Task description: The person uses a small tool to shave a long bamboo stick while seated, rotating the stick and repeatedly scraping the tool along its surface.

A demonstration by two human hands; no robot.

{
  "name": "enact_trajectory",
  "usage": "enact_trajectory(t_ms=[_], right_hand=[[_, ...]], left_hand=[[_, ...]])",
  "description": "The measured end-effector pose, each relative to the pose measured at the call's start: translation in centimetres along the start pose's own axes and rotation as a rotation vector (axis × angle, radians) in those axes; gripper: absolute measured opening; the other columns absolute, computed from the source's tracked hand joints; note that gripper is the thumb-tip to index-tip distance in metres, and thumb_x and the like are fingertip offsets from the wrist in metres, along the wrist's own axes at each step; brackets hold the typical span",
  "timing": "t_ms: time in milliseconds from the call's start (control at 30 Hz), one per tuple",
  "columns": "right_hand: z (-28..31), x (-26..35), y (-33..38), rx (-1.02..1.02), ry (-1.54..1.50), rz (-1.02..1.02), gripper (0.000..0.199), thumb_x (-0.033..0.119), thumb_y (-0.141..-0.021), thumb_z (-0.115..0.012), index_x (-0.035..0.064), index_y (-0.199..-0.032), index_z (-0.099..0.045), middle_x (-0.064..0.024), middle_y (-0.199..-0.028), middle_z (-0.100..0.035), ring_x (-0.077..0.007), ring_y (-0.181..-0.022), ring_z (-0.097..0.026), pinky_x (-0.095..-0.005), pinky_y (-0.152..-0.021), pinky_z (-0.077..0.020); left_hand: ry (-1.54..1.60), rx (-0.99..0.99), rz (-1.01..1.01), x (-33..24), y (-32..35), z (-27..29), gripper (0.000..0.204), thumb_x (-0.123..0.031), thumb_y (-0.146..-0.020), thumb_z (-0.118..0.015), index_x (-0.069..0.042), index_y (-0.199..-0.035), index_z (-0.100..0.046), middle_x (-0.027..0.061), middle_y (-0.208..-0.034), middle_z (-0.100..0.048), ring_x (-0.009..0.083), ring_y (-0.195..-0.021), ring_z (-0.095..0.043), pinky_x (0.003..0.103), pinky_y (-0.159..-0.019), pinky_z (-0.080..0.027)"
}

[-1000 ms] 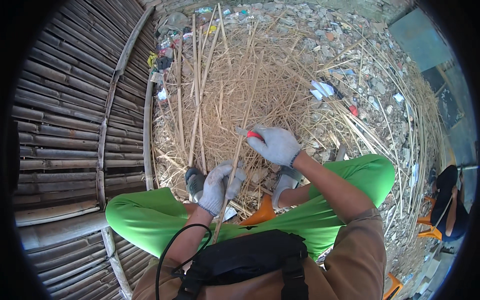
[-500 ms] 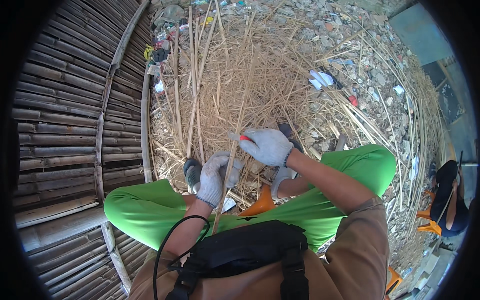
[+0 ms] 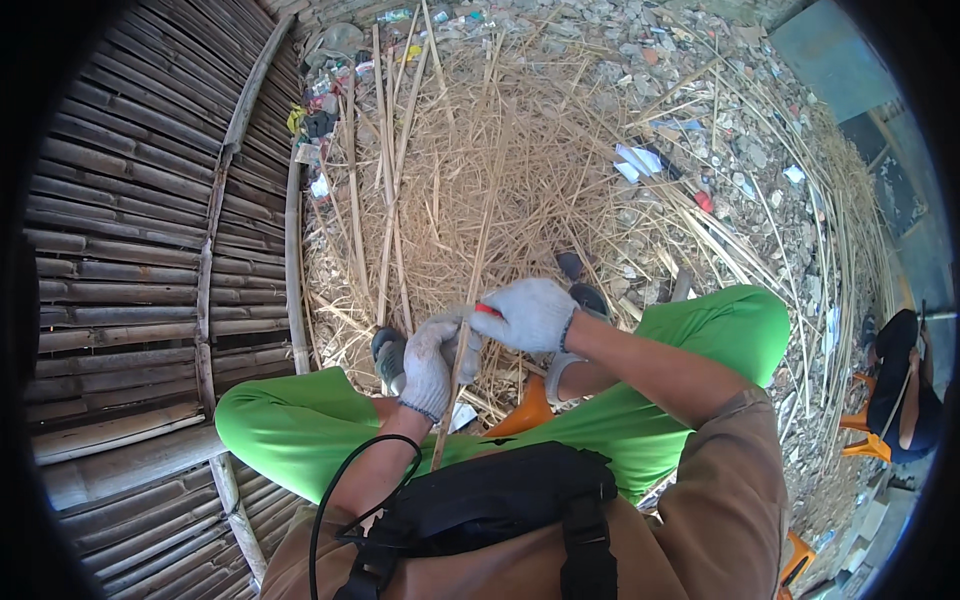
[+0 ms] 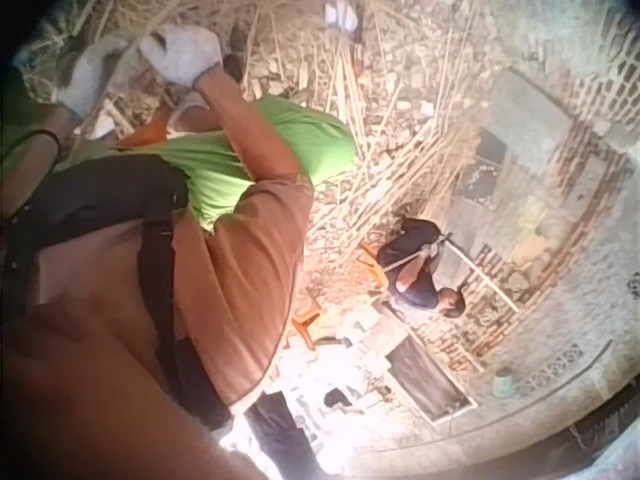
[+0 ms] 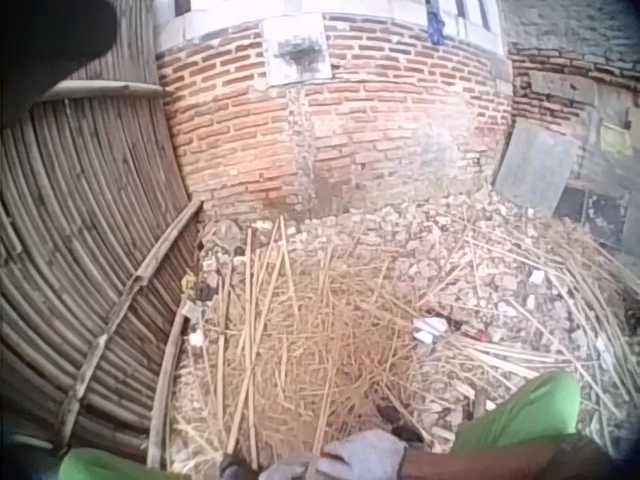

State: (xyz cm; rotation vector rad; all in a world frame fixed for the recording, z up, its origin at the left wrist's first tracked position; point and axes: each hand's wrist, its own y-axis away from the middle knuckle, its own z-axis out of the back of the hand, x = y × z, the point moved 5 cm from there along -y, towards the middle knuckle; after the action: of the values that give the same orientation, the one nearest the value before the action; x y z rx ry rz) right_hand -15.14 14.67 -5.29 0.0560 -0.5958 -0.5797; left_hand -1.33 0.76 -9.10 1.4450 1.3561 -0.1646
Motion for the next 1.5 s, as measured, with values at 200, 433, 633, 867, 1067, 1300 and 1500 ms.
enact_trajectory(t_ms=[200,433,633,867,1067,1300,1500], right_hand=[[2.6,-2.3,-0.8,-0.080,-0.023,-0.124,0.062,0.063,-0.109,-0.047,0.0107,-0.093,-0.076,-0.0220,-0.081,-0.074,-0.0427,-0.078,-0.075,-0.0551,-0.073,-0.0600],[2.3,-3.5,-0.7,-0.055,-0.010,-0.201,0.068,0.068,-0.108,-0.042,0.0116,-0.093,-0.076,-0.0229,-0.086,-0.076,-0.0433,-0.082,-0.076,-0.0557,-0.077,-0.0610],[0.3,1.2,1.2,-0.116,-0.044,0.055,0.066,0.066,-0.109,-0.047,0.0124,-0.082,-0.073,-0.0202,-0.076,-0.073,-0.0430,-0.071,-0.074,-0.0532,-0.067,-0.0596],[2.8,-3.0,-0.6,-0.149,0.046,-0.100,0.062,0.064,-0.108,-0.048,0.0131,-0.086,-0.076,-0.0207,-0.076,-0.073,-0.0422,-0.071,-0.074,-0.0548,-0.064,-0.0585],[0.0,-1.9,0.6,-0.127,-0.029,-0.034,0.062,0.065,-0.109,-0.047,0.0140,-0.090,-0.077,-0.0216,-0.076,-0.072,-0.0433,-0.072,-0.073,-0.0556,-0.067,-0.0588],[1.0,0.4,1.3,-0.096,-0.004,0.036,0.062,0.065,-0.110,-0.044,0.0164,-0.097,-0.081,-0.0191,-0.081,-0.075,-0.0421,-0.074,-0.074,-0.0539,-0.068,-0.0600],[3.1,-4.5,-0.6,-0.061,0.014,-0.199,0.068,0.071,-0.108,-0.038,0.0153,-0.100,-0.078,-0.0210,-0.092,-0.078,-0.0421,-0.088,-0.077,-0.0555,-0.080,-0.0617]], left_hand=[[0.053,0.038,0.016,0.2,0.2,0.0,0.028,-0.017,-0.097,-0.056,0.001,-0.118,-0.063,0.0199,-0.086,-0.071,0.0274,-0.057,-0.065,0.037,-0.047,-0.054],[0.016,0.012,0.027,0.8,0.6,0.0,0.030,-0.018,-0.097,-0.058,0.001,-0.120,-0.061,0.0204,-0.086,-0.071,0.0279,-0.058,-0.065,0.037,-0.047,-0.053],[0.016,0.049,0.020,0.6,0.5,0.2,0.029,-0.019,-0.097,-0.058,0.001,-0.119,-0.062,0.0204,-0.086,-0.070,0.0283,-0.057,-0.064,0.037,-0.048,-0.054],[0.012,0.035,-0.001,1.1,1.1,0.0,0.031,-0.018,-0.097,-0.058,0.002,-0.120,-0.062,0.0207,-0.086,-0.071,0.0276,-0.057,-0.064,0.037,-0.048,-0.053],[-0.001,0.023,0.017,1.1,1.1,0.0,0.033,-0.018,-0.099,-0.056,0.002,-0.124,-0.060,0.0215,-0.086,-0.070,0.0272,-0.054,-0.063,0.037,-0.046,-0.052],[-0.018,0.025,-0.024,0.4,1.9,-0.4,0.031,-0.018,-0.102,-0.054,0.004,-0.123,-0.060,0.0207,-0.085,-0.070,0.0265,-0.052,-0.061,0.037,-0.045,-0.052],[-0.056,0.049,-0.045,0.9,1.5,-0.2,0.030,-0.019,-0.101,-0.056,0.002,-0.123,-0.061,0.0202,-0.086,-0.071,0.0261,-0.054,-0.063,0.036,-0.046,-0.053]])
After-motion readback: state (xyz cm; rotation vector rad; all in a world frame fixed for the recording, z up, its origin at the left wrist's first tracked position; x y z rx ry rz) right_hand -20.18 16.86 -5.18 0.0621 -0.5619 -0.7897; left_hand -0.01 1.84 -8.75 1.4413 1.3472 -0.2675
